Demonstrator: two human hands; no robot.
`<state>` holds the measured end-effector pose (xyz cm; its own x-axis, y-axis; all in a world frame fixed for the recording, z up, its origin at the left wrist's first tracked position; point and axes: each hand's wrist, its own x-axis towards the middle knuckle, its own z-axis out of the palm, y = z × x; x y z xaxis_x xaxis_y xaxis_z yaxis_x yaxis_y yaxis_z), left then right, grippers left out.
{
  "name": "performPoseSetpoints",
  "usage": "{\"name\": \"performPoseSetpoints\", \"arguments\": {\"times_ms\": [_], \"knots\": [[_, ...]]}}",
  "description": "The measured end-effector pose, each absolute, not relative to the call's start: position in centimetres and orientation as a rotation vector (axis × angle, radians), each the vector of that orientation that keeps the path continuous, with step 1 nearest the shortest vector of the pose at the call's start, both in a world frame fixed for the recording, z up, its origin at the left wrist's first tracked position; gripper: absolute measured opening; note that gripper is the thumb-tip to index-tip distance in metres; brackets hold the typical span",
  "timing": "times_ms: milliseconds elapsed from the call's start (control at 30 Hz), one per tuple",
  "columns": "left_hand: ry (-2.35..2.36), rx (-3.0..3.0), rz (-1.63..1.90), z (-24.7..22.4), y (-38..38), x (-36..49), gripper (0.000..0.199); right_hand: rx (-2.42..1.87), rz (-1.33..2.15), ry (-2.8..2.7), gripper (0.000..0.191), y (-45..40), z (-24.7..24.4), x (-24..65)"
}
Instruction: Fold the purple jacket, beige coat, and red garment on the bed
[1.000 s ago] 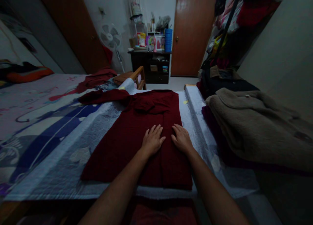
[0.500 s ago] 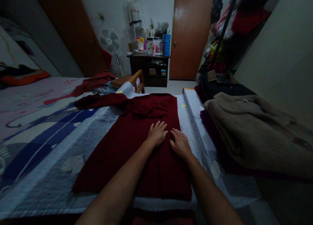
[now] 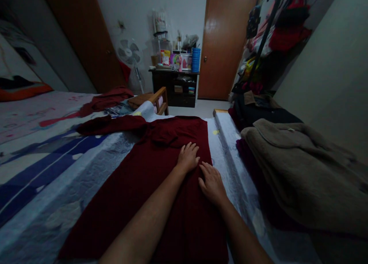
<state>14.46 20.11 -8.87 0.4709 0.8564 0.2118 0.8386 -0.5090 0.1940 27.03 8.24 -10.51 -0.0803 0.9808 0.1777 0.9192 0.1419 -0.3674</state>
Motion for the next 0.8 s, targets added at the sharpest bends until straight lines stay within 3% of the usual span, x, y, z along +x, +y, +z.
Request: {"name": "performPoseSetpoints", "arguments": {"times_ms": [567,733,800], "knots": [[1.552,2.608,0.43,-10.5,20.4,14.4,0.049,-1.995,0.269,-2.008,0.062,8.3,-9.8,27.2],[1.544,2.613,0.451,-10.7,20.4,14.4,0.05,-1.995,0.474,-2.117,0.039,11.6,-5.8,28.4],[1.529,2.61,0.455,-10.7,20.4,14.3,0.049,-1.977,0.449,-2.084,0.041,14.3,-4.9,28.5]]}}
